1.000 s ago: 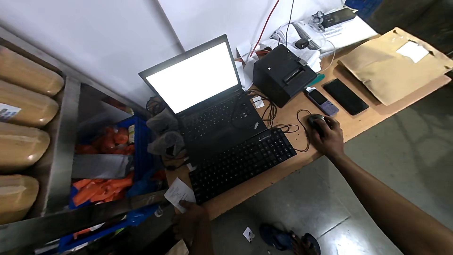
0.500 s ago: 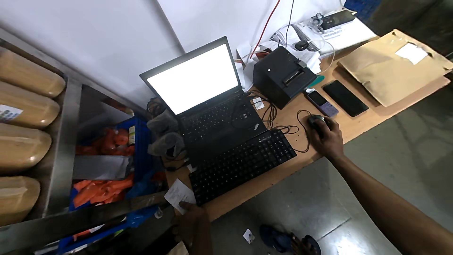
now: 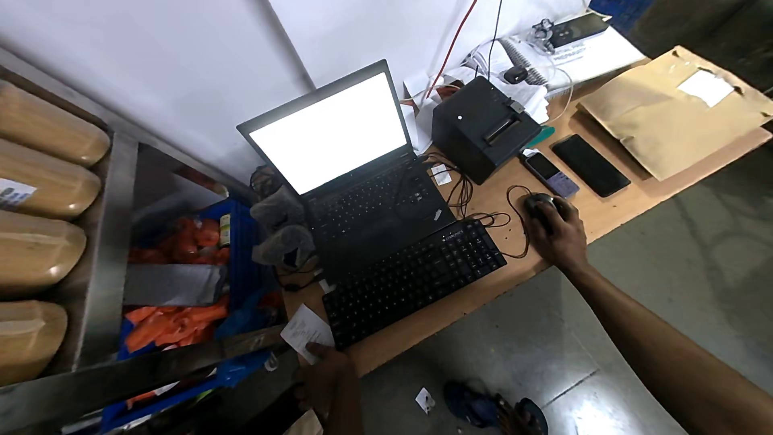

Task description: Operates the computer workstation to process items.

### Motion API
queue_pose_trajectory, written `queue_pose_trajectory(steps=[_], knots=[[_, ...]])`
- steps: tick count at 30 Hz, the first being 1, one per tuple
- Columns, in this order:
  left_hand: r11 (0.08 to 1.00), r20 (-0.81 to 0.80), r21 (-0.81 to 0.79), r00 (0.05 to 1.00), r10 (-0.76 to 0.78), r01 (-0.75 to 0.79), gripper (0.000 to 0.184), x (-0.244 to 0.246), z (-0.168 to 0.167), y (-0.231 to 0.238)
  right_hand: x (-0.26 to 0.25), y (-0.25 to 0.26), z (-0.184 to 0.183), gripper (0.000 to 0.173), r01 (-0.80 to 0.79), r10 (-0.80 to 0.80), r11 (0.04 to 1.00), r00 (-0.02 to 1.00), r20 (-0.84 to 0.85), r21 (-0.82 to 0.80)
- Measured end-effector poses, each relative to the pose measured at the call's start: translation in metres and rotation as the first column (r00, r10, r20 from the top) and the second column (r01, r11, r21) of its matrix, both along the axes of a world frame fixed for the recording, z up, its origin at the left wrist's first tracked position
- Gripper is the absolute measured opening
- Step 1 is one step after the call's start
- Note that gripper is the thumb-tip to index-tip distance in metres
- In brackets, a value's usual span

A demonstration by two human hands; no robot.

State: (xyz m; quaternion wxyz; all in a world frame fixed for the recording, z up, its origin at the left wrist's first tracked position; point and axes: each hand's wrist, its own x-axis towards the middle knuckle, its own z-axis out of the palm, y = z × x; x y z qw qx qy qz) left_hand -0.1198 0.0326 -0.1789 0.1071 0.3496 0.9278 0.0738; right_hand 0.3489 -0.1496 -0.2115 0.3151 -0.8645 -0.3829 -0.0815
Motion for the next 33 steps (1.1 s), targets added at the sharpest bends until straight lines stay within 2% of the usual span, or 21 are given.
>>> queue_pose_trajectory(steps=[3, 33], knots=[[1.0, -0.011, -0.018, 1.0, -0.016, 0.016, 0.075, -0.0024, -0.004, 0.0009, -0.0006, -0.0007, 0.0032, 0.04, 0.015, -0.016, 1.0, 0.999, -0.037, -0.022], [1.0, 0.035, 0.011, 0.999, 0.026, -0.027, 0.077, -0.0037, -0.0076, 0.0023, -0.0011, -0.0006, 0.0018, 0.041, 0.002, -0.002, 1.0, 1.0, -0.004, 0.026]])
